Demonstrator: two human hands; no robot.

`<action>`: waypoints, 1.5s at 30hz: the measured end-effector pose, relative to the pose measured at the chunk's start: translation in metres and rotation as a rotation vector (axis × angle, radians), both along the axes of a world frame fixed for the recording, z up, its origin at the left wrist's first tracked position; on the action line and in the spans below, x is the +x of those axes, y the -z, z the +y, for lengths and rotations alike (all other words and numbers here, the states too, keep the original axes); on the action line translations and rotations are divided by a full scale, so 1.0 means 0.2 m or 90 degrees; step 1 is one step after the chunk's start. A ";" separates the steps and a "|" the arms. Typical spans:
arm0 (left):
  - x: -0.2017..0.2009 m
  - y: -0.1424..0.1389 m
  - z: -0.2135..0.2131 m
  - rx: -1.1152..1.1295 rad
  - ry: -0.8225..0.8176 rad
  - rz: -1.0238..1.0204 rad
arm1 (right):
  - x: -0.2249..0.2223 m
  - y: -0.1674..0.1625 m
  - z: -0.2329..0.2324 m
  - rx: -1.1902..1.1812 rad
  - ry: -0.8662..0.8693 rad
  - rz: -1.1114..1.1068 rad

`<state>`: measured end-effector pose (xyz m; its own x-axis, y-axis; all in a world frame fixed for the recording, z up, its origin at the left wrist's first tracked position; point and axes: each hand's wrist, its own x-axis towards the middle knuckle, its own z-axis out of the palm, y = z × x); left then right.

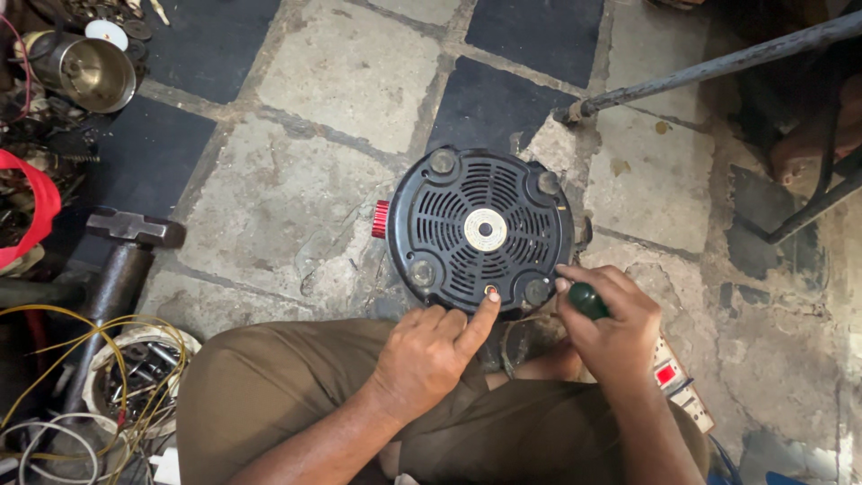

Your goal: The person sits on the floor and repairs a small red and black electrical appliance. They connect internal wires, secure a metal component, and use a screwdriver to fasten the black base plate. The person then flips the unit to inspect the top and continues tightening screws.

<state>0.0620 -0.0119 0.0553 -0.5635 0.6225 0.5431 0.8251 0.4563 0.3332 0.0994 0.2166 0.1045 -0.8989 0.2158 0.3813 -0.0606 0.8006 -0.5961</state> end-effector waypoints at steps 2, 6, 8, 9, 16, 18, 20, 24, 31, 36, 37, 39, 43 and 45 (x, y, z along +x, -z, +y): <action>0.00 0.00 0.00 -0.005 -0.001 0.000 | 0.00 -0.01 0.01 -0.007 -0.002 0.000; 0.00 0.00 0.00 0.001 -0.003 -0.008 | -0.02 -0.04 0.05 -0.040 -0.102 -0.074; 0.00 0.00 0.00 -0.002 -0.009 0.002 | -0.04 -0.06 0.09 -0.019 -0.130 -0.126; 0.00 0.00 0.00 0.000 -0.006 -0.001 | -0.05 -0.06 0.10 -0.016 -0.145 -0.121; 0.00 0.01 0.00 0.007 0.000 -0.006 | -0.09 -0.05 0.13 -0.012 -0.180 -0.078; 0.00 0.01 0.00 0.007 0.001 -0.005 | -0.09 -0.03 0.13 -0.012 -0.179 -0.063; 0.00 0.01 0.00 0.002 0.000 -0.005 | -0.09 -0.02 0.13 -0.008 -0.170 -0.069; 0.00 0.01 0.00 0.004 0.004 -0.014 | -0.08 -0.01 0.15 -0.016 -0.196 -0.084; 0.00 0.01 0.00 -0.007 0.002 -0.018 | -0.06 -0.06 0.13 -0.079 -0.065 -0.111; 0.00 0.04 0.01 0.005 0.004 -0.002 | 0.03 -0.34 0.23 -0.358 -0.067 0.073; 0.00 0.04 0.01 -0.002 0.000 0.007 | 0.07 -0.40 0.26 -0.234 -0.013 0.030; 0.00 0.05 0.02 -0.012 -0.006 0.020 | 0.11 -0.48 0.28 -0.122 0.028 0.014; 0.00 0.06 0.02 -0.017 -0.014 0.030 | 0.15 -0.53 0.24 -0.117 -0.010 0.093; 0.01 0.05 0.02 -0.016 -0.017 0.033 | 0.15 -0.54 0.20 -0.131 -0.041 0.113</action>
